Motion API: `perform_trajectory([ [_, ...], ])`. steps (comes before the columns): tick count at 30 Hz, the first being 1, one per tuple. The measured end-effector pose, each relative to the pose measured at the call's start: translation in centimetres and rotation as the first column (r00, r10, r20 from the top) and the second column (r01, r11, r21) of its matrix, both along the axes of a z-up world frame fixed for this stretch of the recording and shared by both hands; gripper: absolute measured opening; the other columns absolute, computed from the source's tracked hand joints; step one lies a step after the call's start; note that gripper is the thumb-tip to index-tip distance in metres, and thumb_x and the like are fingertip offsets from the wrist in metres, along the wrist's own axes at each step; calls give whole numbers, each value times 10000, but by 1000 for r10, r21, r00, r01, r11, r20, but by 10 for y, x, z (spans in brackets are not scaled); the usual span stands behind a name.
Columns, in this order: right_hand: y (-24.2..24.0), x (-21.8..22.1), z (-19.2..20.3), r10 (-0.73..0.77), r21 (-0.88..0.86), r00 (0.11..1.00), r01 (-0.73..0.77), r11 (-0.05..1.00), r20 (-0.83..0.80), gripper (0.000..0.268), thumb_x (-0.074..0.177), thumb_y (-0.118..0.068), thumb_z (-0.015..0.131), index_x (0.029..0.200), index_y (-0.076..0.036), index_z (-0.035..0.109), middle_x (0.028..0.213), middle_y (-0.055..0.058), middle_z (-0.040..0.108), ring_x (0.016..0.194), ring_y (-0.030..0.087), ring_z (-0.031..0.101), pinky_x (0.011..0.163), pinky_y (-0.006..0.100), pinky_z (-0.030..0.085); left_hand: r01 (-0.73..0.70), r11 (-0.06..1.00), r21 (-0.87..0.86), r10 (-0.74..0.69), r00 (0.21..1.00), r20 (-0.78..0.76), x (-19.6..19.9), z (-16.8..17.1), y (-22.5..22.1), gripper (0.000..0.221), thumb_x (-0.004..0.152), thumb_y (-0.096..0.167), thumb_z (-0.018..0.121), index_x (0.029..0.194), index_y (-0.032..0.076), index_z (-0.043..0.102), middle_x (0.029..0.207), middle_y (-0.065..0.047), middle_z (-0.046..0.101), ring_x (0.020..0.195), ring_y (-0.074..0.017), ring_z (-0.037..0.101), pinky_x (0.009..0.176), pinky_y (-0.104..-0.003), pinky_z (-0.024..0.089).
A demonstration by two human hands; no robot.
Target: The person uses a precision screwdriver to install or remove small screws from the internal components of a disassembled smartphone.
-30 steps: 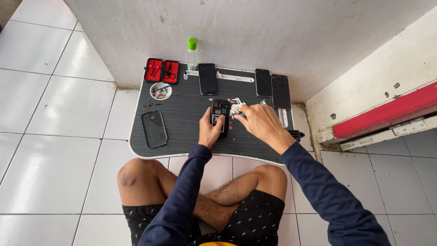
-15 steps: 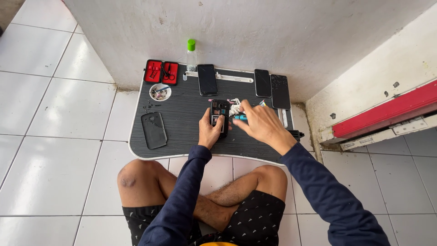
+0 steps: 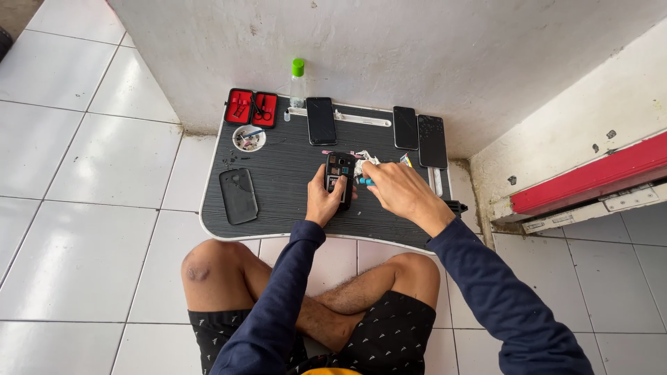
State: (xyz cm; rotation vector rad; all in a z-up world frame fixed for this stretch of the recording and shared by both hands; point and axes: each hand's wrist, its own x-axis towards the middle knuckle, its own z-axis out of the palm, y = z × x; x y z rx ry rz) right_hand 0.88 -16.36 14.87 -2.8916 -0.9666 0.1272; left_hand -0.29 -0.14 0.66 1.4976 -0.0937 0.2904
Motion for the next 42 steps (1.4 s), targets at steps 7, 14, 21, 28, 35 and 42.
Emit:
perform_trajectory([
  [7, -5, 0, -17, -89, 53, 994, 86, 995, 57, 169, 951, -199, 688, 1003, -38, 680, 728, 176, 740, 626, 341, 746, 549, 374, 578, 36, 999, -39, -36, 999, -2, 3, -8, -1, 59, 929, 123, 622, 953, 75, 597, 675, -122, 744, 625, -204, 742, 568, -309, 592],
  [14, -3, 0, -5, -36, 8, 999, 36, 999, 25, 276, 927, -180, 686, 1161, -57, 607, 862, 227, 747, 749, 391, 763, 626, 449, 599, 9, 1000, -18, -10, 1000, -22, 1, -1, 0, 83, 933, 140, 613, 979, 71, 604, 672, -112, 744, 617, -205, 735, 584, -320, 586],
  [21, -10, 1, -7, 191, -136, 970, -171, 976, 150, 188, 963, -122, 641, 1131, -44, 671, 924, 192, 768, 819, 345, 775, 704, 390, 621, 37, 999, -12, -37, 999, -18, 2, -3, -2, 72, 929, 140, 608, 952, 73, 598, 675, -105, 749, 610, -201, 739, 576, -306, 589],
  [28, -13, -1, -22, 25, 12, 996, -26, 1000, 88, 213, 973, -206, 657, 1076, -22, 690, 835, 188, 756, 750, 354, 761, 650, 414, 604, 34, 999, 12, -34, 999, -16, 3, -3, 1, 52, 930, 129, 607, 947, 82, 591, 678, -94, 752, 621, -194, 744, 569, -296, 587],
  [35, 0, -5, -22, -204, 109, 979, 200, 974, 19, 237, 952, -253, 683, 920, -21, 720, 684, 160, 710, 684, 367, 739, 607, 414, 587, 49, 999, -4, -49, 999, 2, 3, -4, 0, 21, 926, 87, 588, 942, 80, 599, 651, -72, 747, 592, -174, 738, 571, -276, 584],
  [42, 0, 1, -19, -175, 146, 983, 167, 975, 45, 173, 946, -219, 694, 976, -49, 687, 704, 158, 712, 676, 354, 744, 603, 433, 579, -44, 997, 61, 43, 999, 19, 1, -3, -7, 111, 913, 146, 652, 956, 54, 605, 690, -160, 718, 688, -211, 721, 570, -353, 542],
])
